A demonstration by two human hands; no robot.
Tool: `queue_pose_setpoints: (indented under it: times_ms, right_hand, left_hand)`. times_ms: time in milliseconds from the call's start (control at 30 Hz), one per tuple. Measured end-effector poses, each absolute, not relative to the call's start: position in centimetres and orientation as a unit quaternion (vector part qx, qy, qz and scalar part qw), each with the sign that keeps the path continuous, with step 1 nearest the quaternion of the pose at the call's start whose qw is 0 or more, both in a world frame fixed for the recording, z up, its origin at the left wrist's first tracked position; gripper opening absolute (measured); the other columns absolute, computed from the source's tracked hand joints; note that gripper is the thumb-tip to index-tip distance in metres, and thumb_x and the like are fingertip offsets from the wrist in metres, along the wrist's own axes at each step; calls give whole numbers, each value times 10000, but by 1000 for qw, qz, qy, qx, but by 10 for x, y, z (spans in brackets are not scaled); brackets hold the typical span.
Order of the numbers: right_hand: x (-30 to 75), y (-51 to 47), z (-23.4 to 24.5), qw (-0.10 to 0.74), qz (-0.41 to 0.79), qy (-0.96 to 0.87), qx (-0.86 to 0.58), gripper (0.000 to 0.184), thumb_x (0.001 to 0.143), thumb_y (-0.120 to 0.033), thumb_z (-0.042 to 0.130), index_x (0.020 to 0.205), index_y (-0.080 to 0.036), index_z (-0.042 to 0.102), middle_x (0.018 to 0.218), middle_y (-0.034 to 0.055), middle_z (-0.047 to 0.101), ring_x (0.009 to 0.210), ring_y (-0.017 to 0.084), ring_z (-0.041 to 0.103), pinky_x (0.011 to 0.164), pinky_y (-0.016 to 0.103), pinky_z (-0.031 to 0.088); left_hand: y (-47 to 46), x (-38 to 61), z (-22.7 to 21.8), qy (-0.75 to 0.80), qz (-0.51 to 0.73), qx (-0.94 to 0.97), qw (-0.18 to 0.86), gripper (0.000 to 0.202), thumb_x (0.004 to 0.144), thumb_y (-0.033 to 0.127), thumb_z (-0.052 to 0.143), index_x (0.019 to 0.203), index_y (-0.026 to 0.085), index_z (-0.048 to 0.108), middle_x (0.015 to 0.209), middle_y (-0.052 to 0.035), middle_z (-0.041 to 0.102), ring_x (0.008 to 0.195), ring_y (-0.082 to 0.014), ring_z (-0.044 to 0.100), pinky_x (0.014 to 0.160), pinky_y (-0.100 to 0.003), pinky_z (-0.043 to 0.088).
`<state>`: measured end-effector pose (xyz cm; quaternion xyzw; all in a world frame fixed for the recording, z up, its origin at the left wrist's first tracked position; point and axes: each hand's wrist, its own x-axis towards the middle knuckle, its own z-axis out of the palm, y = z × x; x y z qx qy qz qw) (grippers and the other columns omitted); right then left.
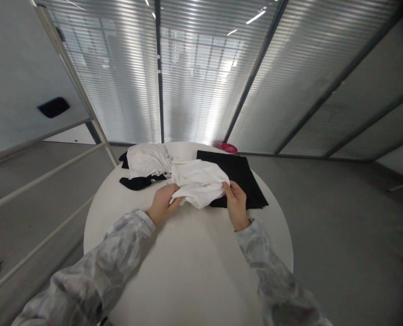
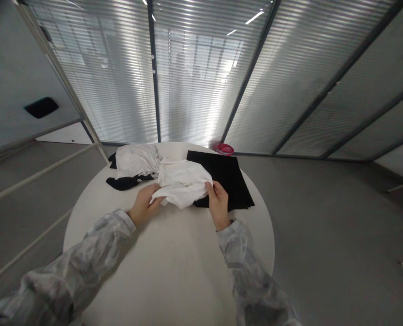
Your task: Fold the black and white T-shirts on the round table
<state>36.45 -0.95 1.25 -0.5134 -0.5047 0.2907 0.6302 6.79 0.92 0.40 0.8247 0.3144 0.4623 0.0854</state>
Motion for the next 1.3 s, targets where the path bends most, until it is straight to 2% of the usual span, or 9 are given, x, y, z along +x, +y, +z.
queue_pose_setpoints:
  times_ms: [100, 267, 500, 600, 800, 1033, 1167, 1300]
  right_hand:
    - [367, -8, 9, 636, 277, -496, -521, 419, 967, -630, 745, 963, -211, 742, 776, -17, 650, 690, 163, 525, 648, 287, 424]
    - [372, -6, 5, 649, 261, -480, -529, 427, 953, -635, 758, 948, -208, 741, 808, -12, 675, 718, 168, 557, 673, 287, 446]
    - [381, -2, 8, 711, 264, -405, -511, 457, 896, -650, 810, 963, -203, 739, 887, 8, 732, 775, 178, 635, 736, 307, 542]
    - [387, 1, 10, 744, 273, -357, -494, 460, 874, -637, 836, 971, -199, 735, 903, 13, 743, 774, 175, 663, 735, 311, 566]
    - [395, 5, 14, 785, 281, -304, -460, 421, 839, -575, 886, 911, -198, 712, 876, 17, 736, 783, 175, 699, 748, 316, 603]
    - [413, 15, 9, 811, 292, -258, -437, 393, 827, -532, 895, 955, -211, 708, 1001, 50, 781, 952, 215, 760, 861, 363, 656]
    - [429, 18, 4, 814, 282, -253, -440, 375, 860, -538, 855, 965, -219, 689, 1039, 60, 780, 1005, 230, 767, 857, 372, 660]
    - [435, 18, 0, 798, 293, -259, -458, 373, 853, -544, 853, 951, -218, 702, 1041, 63, 782, 999, 234, 760, 843, 367, 650]
  left_hand:
    - [15, 64, -3, 327, 457, 822, 97, 330, 1101, 492, 570, 913, 228, 632, 776, -36, 688, 699, -192, 651, 662, -311, 473]
    - [24, 56, -5, 317, 406, 854, 73, 538, 1058, 705, 568, 827, 223, 630, 676, -4, 647, 612, -164, 614, 638, -287, 438]
    - [30, 45, 2, 298, 436, 848, 37, 617, 980, 784, 628, 750, 212, 609, 612, 17, 598, 555, -139, 549, 595, -274, 383]
    - [33, 40, 5, 299, 444, 844, 29, 621, 974, 769, 655, 708, 214, 577, 573, 30, 548, 520, -128, 511, 569, -271, 353]
    - [34, 31, 13, 336, 474, 814, 15, 560, 1033, 661, 659, 714, 211, 564, 599, 32, 563, 518, -112, 499, 560, -257, 360]
    - [35, 22, 19, 387, 582, 714, 43, 474, 1069, 529, 631, 726, 224, 509, 634, 24, 553, 558, -121, 484, 577, -268, 399]
    - [40, 18, 22, 435, 657, 615, 30, 497, 1076, 532, 603, 719, 235, 426, 628, 40, 450, 574, -127, 407, 572, -276, 365]
    - [45, 17, 21, 454, 680, 575, 42, 496, 1094, 506, 585, 724, 237, 394, 634, 54, 363, 583, -128, 357, 574, -280, 332]
